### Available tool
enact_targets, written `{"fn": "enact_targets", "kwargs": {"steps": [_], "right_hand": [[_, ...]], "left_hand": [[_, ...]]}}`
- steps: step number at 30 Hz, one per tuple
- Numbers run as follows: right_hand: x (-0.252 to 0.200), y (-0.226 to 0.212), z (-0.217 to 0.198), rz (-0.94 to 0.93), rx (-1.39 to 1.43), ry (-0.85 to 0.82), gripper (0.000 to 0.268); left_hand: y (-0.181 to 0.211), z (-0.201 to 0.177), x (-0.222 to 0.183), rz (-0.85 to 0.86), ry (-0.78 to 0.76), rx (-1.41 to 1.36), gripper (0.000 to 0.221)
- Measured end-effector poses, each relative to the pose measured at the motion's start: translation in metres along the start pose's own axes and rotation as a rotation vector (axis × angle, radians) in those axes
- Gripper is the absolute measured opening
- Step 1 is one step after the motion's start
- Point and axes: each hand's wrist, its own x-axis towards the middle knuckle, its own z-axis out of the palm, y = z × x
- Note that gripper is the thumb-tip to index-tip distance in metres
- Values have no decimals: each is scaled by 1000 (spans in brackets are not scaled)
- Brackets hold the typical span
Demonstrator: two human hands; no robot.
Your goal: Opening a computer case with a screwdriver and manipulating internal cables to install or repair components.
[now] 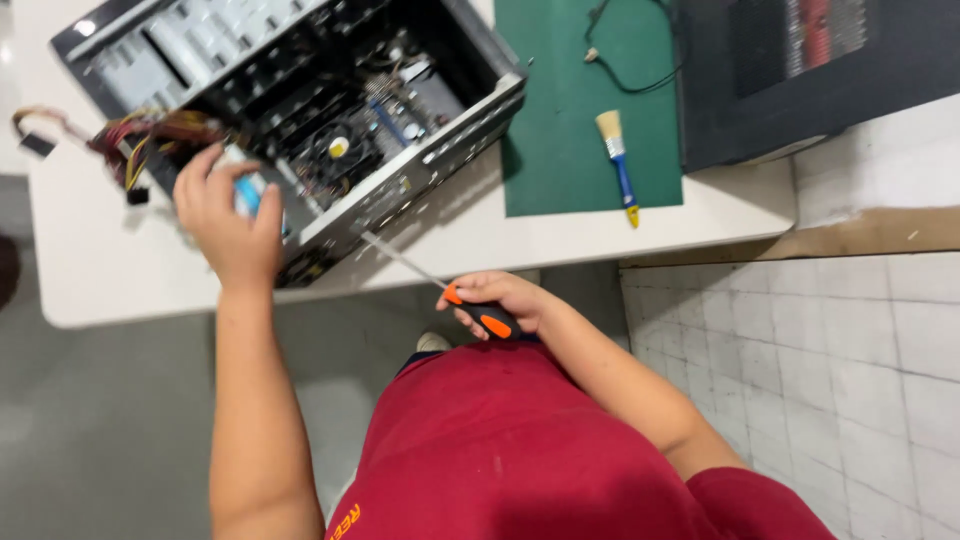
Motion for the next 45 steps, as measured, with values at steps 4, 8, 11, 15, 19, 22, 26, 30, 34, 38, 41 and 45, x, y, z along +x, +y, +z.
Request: {"fn": "enact_targets", "kwargs": {"steps": [4, 8, 11, 15, 19, 22, 26, 30, 34, 38, 41, 45], "right_hand": [[-59, -29, -80, -315, 27, 180, 27], [-124, -68, -139, -490, 39, 422, 26], [-155, -89, -163, -520, -47, 583, 24], [-181, -106, -172, -452, -129, 807, 25], [-186, -111, -175, -415, -56, 836, 24], [-188, -117, -171, -373, -36, 828, 22], [-188, -146, -171, -392, -55, 848, 22], [-179, -156, -174, -388, -115, 850, 25], [-168, -157, -173, -354, -118, 828, 24], [-165, -159, -174, -300, -116, 807, 22], [-161, -163, -174, -292, -119, 807, 21], [-160, -160, -175, -284, -116, 807, 19]], "left_hand": [[138, 90, -3, -27, 22, -231, 5], [223, 236, -7, 136, -705, -278, 21], [226, 343, 15, 145, -973, -99, 36], [225, 424, 60, 67, -895, 161, 32], [218, 449, 57, -61, -869, 157, 23], [216, 441, 52, -5, -848, 176, 17], [204, 451, 47, 147, -875, 120, 24], [196, 466, 31, 243, -807, 140, 13], [203, 463, 32, 203, -770, 154, 19], [226, 443, 45, 105, -907, 127, 36], [223, 455, 42, 49, -965, 116, 29], [218, 455, 45, -105, -1010, -15, 22]]}}
